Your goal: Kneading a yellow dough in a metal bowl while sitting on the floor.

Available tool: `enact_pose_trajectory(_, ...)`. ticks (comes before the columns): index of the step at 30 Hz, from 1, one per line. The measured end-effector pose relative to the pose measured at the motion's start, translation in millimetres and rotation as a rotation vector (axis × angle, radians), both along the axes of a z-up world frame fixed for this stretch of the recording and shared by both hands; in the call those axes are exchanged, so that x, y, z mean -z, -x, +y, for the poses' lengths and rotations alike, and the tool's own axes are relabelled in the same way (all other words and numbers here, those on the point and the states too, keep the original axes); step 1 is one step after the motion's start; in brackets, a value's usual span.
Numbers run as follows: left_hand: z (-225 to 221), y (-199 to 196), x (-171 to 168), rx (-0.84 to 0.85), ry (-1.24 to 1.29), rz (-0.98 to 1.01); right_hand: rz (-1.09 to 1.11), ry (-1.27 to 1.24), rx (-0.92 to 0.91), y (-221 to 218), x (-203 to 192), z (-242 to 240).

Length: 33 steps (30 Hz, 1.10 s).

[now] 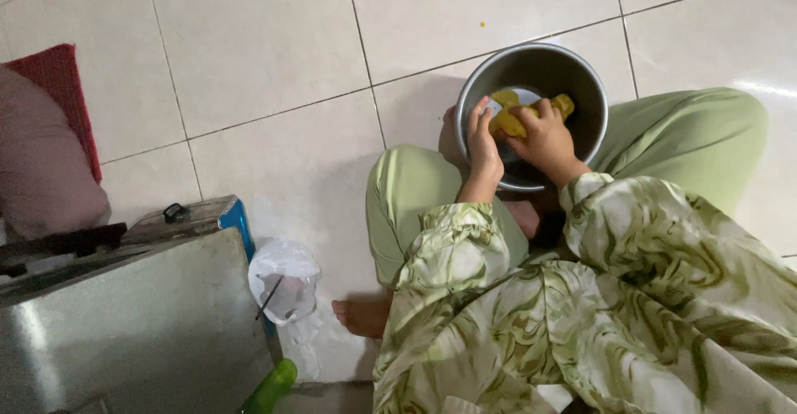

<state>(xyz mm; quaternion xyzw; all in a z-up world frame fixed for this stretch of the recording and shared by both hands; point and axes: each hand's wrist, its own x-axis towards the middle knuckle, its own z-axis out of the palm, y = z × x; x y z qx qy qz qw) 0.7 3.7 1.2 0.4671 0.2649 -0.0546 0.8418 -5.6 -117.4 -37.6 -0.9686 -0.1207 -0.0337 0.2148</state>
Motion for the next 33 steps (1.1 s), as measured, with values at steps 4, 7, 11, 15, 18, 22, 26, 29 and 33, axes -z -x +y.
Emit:
enact_pose_trajectory(4,-1.7,-3.1,10.2,-0.011,0.051,0.040,0.057,-0.206,-0.011,-15.7,-6.4,-13.8)
enact_pose_trajectory(7,-2.6,-1.2,23.3,-0.018,0.063,0.092,0.047,-0.399,-0.014,-19.8,-23.4,-21.6)
enact_pose_trajectory(11,3.3,2.2,51.4,-0.053,0.469,0.274,-0.047,-0.659,-0.205,-22.2,-58.3,-33.6)
enact_pose_trajectory(15,13.6,-2.4,-18.4,0.223,1.102,0.195,0.012,-0.798,-0.389,-19.7,-68.8,-35.1)
enact_pose_trajectory(18,6.7,3.5,13.6,0.142,0.968,0.224,0.066,-0.807,-0.328,-14.2,-43.4,-43.7)
enact_pose_trajectory(22,-7.5,-3.5,70.0,0.078,0.615,0.279,0.379,-0.775,-0.165,-7.0,-23.8,-56.8)
enact_pose_trajectory(26,-16.5,-5.3,71.5,0.024,0.319,0.255,0.466,-0.786,-0.152,-8.0,-28.1,-64.1)
enact_pose_trajectory(29,-18.1,-6.4,61.8,-0.028,0.138,0.085,0.380,-0.733,-0.158,-13.9,-51.8,-71.0)
enact_pose_trajectory(33,-20.2,-7.8,35.7,0.138,-0.324,-0.124,0.194,-0.508,-0.070,-18.8,-58.1,-72.9)
